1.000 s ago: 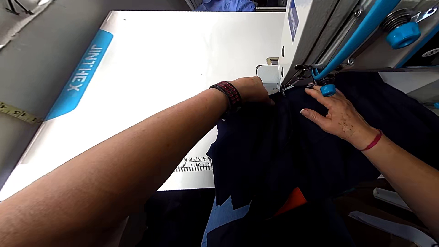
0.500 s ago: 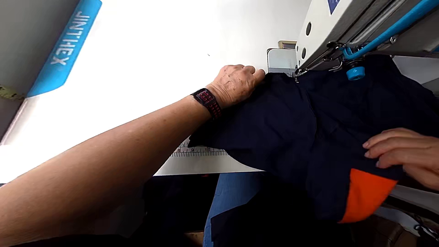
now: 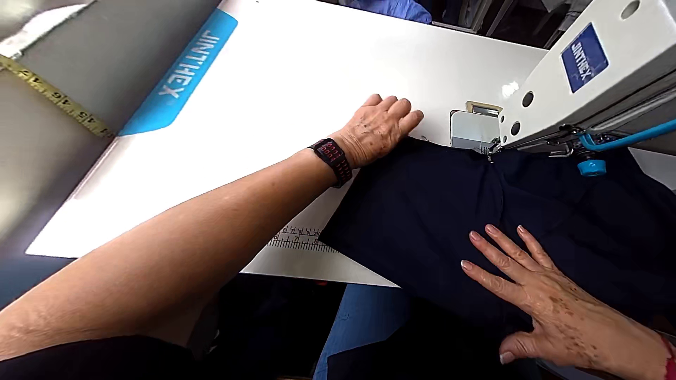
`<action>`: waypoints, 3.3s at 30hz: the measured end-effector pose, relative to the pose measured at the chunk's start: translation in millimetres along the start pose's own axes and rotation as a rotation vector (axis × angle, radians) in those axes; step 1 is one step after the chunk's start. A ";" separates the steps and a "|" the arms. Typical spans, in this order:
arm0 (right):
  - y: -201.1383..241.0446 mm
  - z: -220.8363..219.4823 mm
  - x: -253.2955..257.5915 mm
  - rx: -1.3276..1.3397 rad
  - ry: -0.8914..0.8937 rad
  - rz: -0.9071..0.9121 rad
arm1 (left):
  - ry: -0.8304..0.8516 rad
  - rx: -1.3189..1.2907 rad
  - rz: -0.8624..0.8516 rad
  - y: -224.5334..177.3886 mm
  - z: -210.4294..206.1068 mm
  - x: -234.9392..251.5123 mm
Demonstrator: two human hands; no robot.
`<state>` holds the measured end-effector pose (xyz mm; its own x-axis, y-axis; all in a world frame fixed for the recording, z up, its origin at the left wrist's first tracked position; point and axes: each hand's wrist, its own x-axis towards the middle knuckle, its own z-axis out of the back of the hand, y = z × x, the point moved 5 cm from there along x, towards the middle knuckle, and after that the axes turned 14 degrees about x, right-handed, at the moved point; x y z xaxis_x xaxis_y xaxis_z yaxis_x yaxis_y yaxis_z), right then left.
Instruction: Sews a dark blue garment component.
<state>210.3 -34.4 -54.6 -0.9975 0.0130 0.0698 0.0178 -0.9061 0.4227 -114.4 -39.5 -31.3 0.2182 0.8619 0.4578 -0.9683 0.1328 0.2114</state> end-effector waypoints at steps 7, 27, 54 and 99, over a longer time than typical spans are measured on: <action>42.0 64.7 34.8 0.269 -0.375 -0.087 | -0.127 -0.057 0.335 -31.0 106.2 -120.3; 43.6 -9.6 67.9 0.580 -0.267 0.086 | -0.073 -0.106 0.310 -82.6 77.7 -208.3; -0.1 -151.1 -92.5 1.999 -0.745 -0.502 | 0.102 -0.258 -0.225 -170.9 38.3 -94.5; 30.2 45.4 -19.1 0.012 -0.317 0.134 | 0.061 -0.458 -0.006 -165.4 50.5 -96.2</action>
<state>232.9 -42.9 -2.1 -0.9154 0.0265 0.4016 0.1498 -0.9037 0.4011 30.9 -169.1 -66.7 0.2300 0.8857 0.4033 -0.9238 0.3290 -0.1957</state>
